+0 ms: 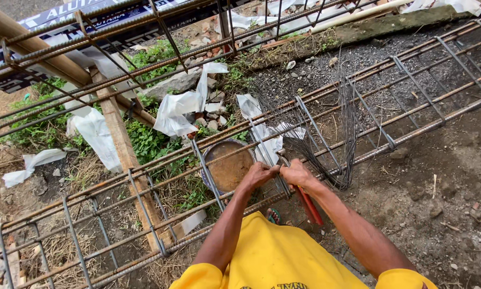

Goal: The person uses pliers to twist wire ties around the intersections of a rebar grid. They repeatedly grab wire, wrap it around the bars, and twist it tight to secure the structure.

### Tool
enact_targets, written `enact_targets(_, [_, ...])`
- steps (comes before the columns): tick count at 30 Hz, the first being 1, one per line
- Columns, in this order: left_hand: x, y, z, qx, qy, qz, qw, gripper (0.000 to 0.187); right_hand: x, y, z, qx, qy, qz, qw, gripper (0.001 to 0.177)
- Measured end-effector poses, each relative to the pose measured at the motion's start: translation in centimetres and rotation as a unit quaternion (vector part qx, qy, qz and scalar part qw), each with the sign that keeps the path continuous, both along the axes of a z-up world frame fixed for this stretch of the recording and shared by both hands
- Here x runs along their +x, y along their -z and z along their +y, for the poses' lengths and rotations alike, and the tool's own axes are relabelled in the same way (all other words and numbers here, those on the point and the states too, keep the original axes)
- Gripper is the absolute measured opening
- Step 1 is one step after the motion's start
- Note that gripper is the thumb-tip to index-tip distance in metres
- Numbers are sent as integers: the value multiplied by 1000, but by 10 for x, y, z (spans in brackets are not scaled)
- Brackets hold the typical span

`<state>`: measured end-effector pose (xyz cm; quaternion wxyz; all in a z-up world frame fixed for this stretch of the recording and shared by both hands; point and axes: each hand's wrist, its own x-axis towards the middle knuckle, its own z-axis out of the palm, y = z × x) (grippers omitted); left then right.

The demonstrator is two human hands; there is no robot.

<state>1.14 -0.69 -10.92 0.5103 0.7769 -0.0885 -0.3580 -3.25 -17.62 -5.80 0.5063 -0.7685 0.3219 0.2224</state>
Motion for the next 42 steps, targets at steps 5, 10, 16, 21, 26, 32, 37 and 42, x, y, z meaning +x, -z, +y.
enact_targets(5, [15, 0, 3, 6, 55, 57, 997, 49, -8, 2, 2, -103, -89, 34, 990, 38])
enact_targets(10, [20, -21, -3, -62, 17, 180, 982, 31, -20, -99, 22, -97, -218, -17, 971, 41])
enact_targets(16, [19, -23, -8, -113, -51, 273, 954, 26, -18, -145, 29, -175, -386, -2, 906, 41])
enact_targets(21, [23, -18, -9, -139, -49, 314, 938, 20, -23, -99, 23, -258, -437, -71, 859, 38])
enact_targets(26, [21, -46, 10, -145, -60, 294, 943, 19, -20, -124, 32, -280, -440, -88, 849, 38])
enact_targets(32, [23, -2, 4, -103, -14, 216, 971, 33, -15, -84, 18, -331, -458, -115, 817, 37])
enact_targets(37, [10, -63, 23, -122, 41, 206, 970, 31, -7, -56, 3, -281, -426, -60, 858, 51])
enact_targets(42, [1, -20, 25, -69, 166, 36, 983, 17, -8, -19, -7, -258, -415, -37, 871, 61])
